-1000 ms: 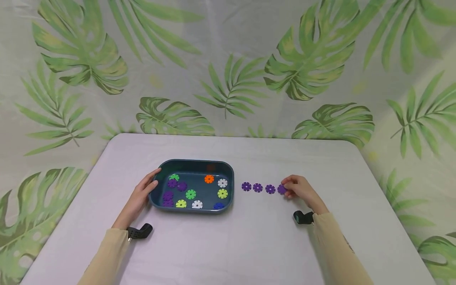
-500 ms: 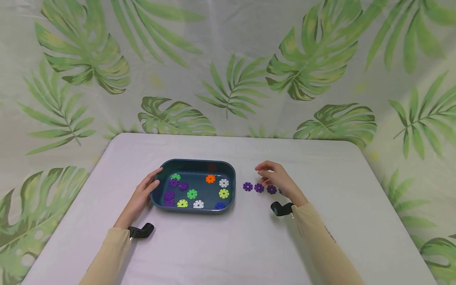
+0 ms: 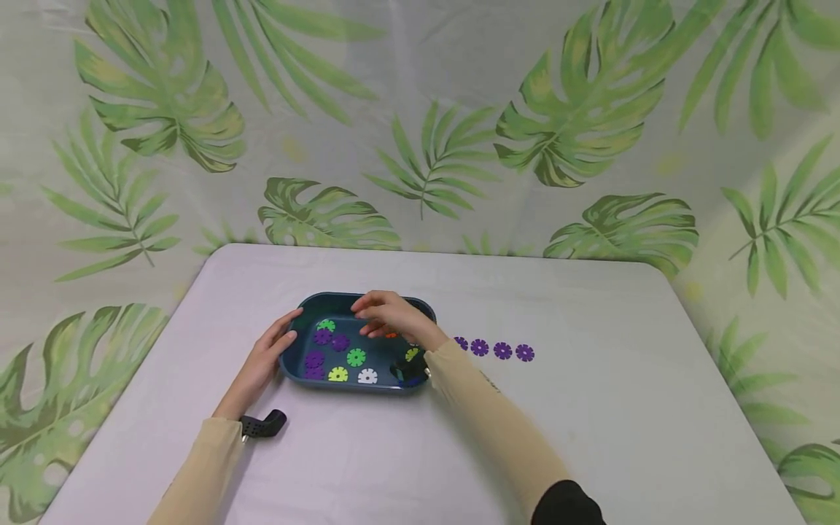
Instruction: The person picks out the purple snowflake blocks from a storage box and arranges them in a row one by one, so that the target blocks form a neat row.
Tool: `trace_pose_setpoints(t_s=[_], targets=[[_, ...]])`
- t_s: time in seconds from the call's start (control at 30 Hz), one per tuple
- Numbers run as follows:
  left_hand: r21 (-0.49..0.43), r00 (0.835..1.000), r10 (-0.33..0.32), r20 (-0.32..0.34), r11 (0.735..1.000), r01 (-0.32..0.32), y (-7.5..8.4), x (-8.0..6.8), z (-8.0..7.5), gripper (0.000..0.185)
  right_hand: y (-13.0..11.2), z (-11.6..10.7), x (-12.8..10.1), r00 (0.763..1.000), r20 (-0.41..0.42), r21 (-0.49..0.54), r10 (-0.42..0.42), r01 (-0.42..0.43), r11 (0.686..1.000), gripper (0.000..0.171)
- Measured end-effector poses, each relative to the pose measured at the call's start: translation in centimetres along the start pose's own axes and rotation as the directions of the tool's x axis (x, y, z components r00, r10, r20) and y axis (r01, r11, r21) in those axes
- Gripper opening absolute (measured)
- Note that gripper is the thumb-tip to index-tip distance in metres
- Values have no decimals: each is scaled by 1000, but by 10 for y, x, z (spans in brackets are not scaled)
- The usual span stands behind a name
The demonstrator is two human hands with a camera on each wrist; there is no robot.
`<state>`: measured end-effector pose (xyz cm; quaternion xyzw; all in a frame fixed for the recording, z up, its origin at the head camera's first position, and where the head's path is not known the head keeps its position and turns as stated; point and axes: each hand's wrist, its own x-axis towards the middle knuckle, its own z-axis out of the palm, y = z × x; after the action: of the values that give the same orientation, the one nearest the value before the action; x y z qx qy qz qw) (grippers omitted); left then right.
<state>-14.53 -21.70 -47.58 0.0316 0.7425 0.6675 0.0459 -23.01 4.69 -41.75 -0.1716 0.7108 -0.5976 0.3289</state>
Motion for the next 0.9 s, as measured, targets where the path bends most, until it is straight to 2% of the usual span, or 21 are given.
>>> trace_pose_setpoints(t_s=[0.13, 0.33, 0.63, 0.9], targets=[[5, 1000, -6, 11, 1000, 6, 12, -4, 3, 48, 4, 20, 23, 995, 41, 3, 90, -90, 996, 32], [-7, 1000, -2, 18, 1000, 2, 14, -6, 3, 50, 12, 37, 42, 981, 50, -36, 186, -184, 982, 26], [-9, 1000, 8, 13, 1000, -8, 14, -7, 3, 48, 13, 43, 47, 974, 24, -102, 226, -223, 970, 23], [-7, 1000, 8, 8, 1000, -8, 12, -5, 3, 47, 11, 49, 51, 978, 0, -202, 210, -206, 957, 22]])
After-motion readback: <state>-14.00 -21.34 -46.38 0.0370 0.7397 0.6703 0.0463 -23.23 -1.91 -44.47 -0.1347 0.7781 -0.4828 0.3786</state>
